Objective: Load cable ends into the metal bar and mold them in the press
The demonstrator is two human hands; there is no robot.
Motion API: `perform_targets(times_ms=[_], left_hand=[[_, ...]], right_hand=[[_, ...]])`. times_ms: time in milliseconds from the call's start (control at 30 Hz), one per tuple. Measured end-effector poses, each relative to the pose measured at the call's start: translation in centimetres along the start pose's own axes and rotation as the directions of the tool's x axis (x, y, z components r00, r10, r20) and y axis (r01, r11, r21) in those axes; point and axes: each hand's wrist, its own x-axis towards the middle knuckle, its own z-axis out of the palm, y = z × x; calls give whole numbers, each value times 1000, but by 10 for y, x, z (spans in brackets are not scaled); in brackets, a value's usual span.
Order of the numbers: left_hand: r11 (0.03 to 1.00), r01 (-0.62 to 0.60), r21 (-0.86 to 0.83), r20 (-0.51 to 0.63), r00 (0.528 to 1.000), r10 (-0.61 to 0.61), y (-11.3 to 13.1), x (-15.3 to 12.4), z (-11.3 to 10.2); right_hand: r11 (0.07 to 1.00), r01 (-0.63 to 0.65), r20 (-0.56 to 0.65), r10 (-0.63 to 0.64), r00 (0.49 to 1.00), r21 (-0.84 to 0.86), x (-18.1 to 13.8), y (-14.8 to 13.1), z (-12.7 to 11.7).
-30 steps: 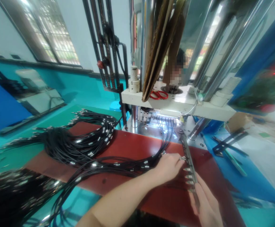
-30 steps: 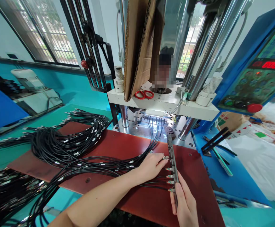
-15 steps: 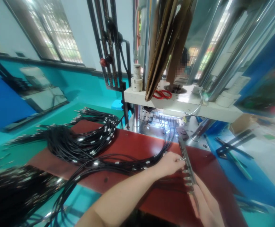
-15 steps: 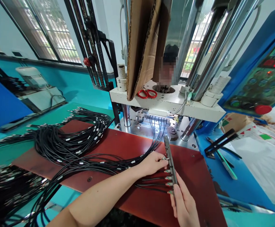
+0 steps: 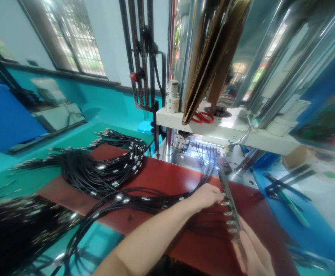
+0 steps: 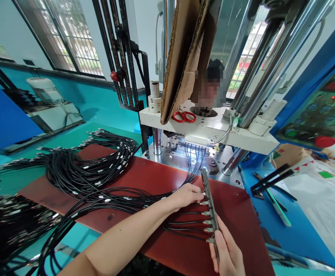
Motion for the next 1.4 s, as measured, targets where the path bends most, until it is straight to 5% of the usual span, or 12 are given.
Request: perform_targets(times_ms=[200, 500, 600, 833, 1033, 1233, 1400], left_hand=[[995, -6, -96, 130, 991, 18, 9, -1, -9], [997, -64, 44, 57, 996, 61, 2, 1, -16], [987, -103, -127, -24, 995, 101, 12, -3, -25], [845, -49, -532, -169, 984, -50, 12, -8, -19], [958, 0, -285, -97, 995, -29, 4, -6, -15], [972, 30, -233, -39, 998, -40, 0, -1, -20], [959, -212, 187, -152, 958, 241, -1, -6, -19]], right_hand=[[1000, 7, 54, -8, 998, 4, -2, -3, 1], [998, 46, 68, -48, 997, 34, 3, 2, 10], [997, 43, 31, -45, 999, 65, 5, 10, 6], [992, -8, 51, 1, 999, 125, 4, 12, 5], [988, -29, -61, 39, 997, 154, 2, 12, 12], [980, -50, -48, 61, 997, 194, 1, 9, 16], [974, -46, -43, 57, 997, 222, 0, 2, 14]])
